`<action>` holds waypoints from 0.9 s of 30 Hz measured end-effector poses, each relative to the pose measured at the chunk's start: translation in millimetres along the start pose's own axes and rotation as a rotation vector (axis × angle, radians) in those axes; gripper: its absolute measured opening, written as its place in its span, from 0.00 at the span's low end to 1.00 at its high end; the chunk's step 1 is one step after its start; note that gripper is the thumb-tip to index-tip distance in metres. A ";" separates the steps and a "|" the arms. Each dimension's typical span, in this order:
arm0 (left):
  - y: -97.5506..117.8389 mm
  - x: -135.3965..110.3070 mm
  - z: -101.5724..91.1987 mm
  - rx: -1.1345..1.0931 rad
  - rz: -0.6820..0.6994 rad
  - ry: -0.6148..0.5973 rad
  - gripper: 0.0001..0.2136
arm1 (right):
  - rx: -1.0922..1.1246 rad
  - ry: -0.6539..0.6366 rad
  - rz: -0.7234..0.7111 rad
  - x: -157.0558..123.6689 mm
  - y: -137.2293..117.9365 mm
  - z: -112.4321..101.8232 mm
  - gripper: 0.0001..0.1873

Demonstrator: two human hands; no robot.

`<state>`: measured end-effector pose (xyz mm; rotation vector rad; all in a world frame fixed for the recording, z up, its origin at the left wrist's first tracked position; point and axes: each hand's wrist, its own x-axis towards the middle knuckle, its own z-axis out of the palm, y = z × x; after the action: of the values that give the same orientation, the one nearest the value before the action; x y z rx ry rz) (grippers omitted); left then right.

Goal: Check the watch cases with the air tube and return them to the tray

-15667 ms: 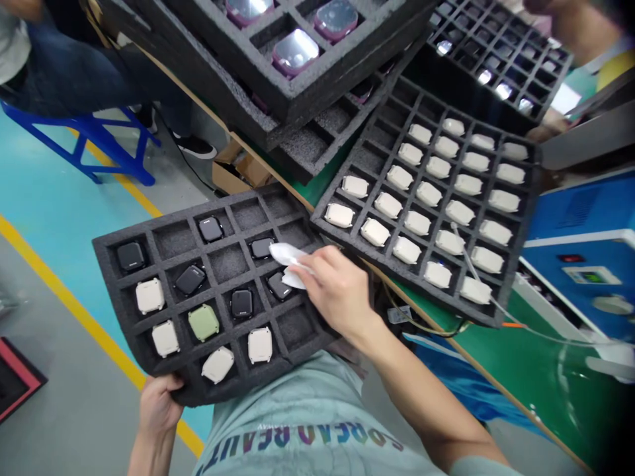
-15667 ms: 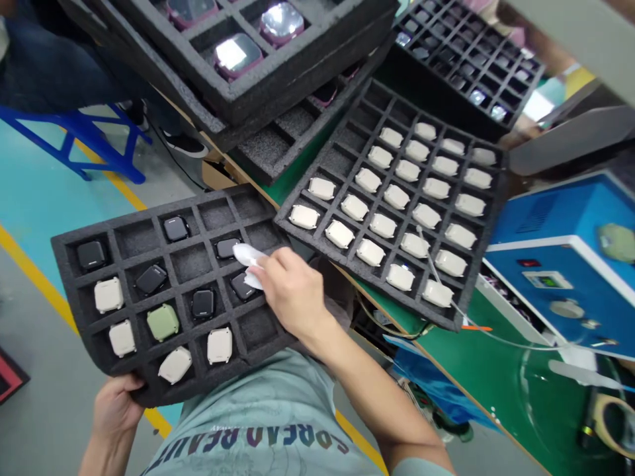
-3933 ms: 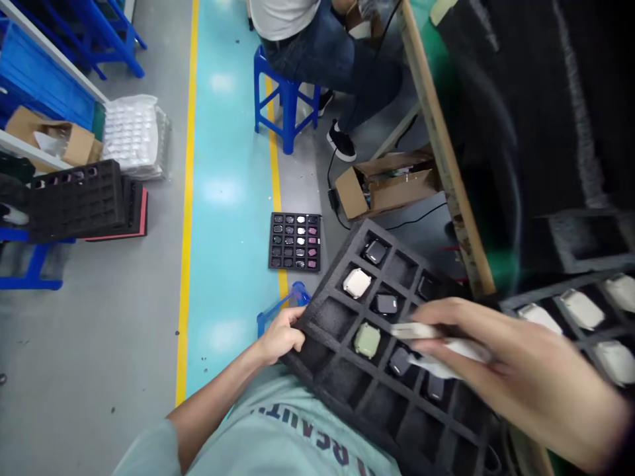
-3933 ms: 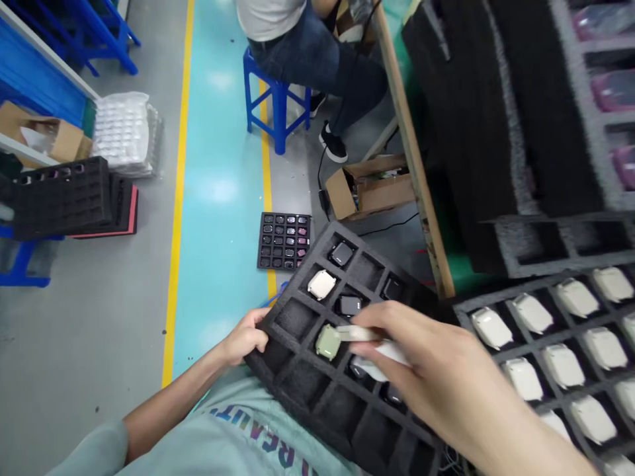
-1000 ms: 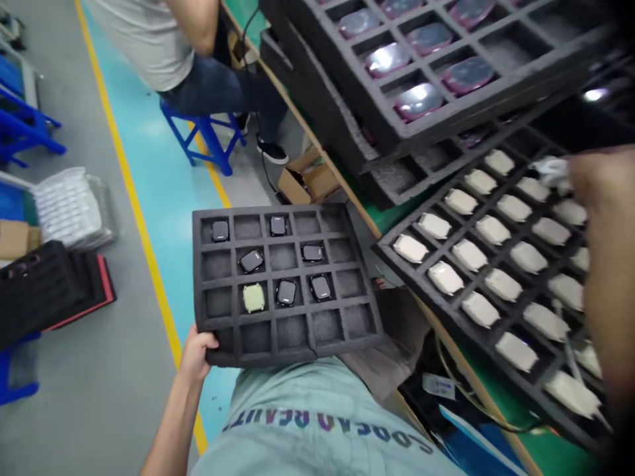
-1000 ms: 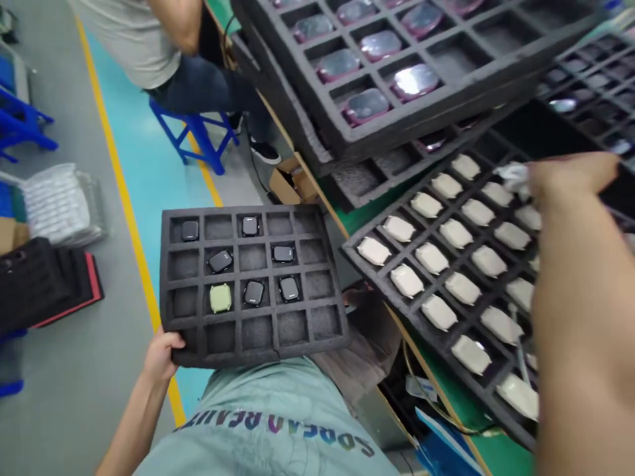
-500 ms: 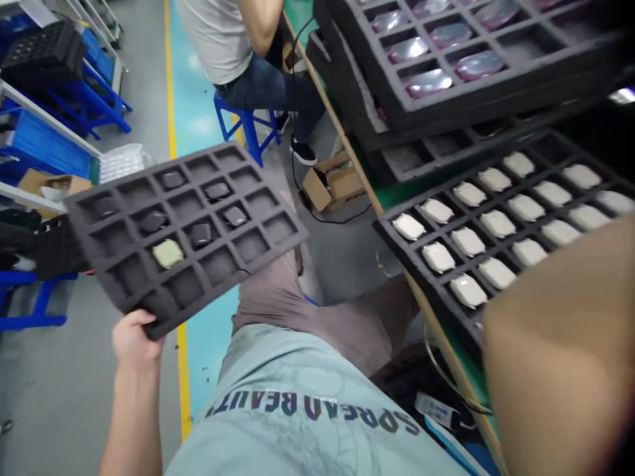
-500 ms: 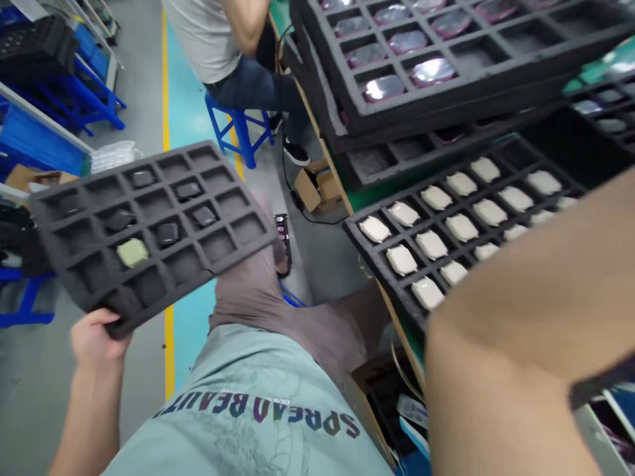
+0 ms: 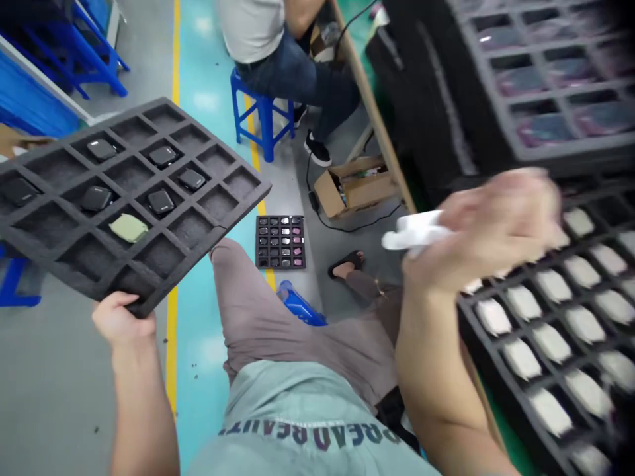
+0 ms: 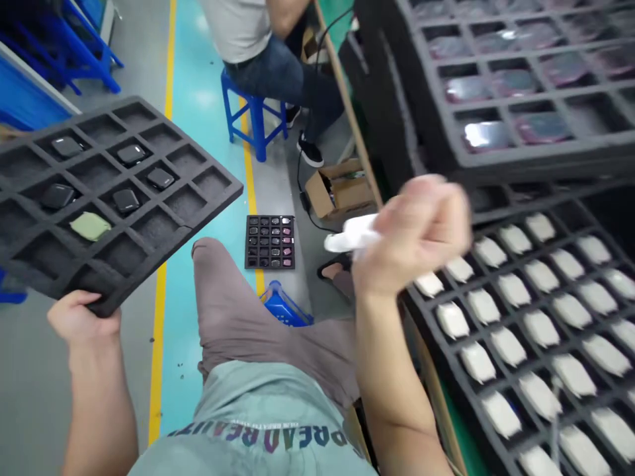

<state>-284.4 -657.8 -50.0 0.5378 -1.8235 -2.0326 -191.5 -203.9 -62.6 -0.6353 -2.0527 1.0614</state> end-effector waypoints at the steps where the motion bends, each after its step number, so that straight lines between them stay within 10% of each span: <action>1: -11.4 8.0 5.1 -0.011 -0.036 0.020 0.27 | -0.041 -0.003 0.013 1.0 -0.2 31.0 0.27; 8: -91.0 44.8 33.4 0.012 -0.274 0.263 0.21 | -0.439 -0.718 0.351 -15.3 86.9 264.4 0.20; 17: -163.4 85.7 48.9 0.218 -0.457 0.465 0.26 | -0.661 -1.303 0.352 -52.5 233.9 473.5 0.19; 22: -180.0 96.6 54.7 0.374 -0.485 0.508 0.31 | -0.690 -1.466 0.258 -58.8 305.7 556.9 0.21; 27: -184.2 101.6 57.9 0.432 -0.465 0.528 0.32 | -0.689 -1.497 0.215 -66.6 331.3 581.9 0.23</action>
<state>-403.3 -639.6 -232.0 1.5772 -1.8999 -1.4974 -576.0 -350.4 -594.9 -0.3442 -3.8202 1.0077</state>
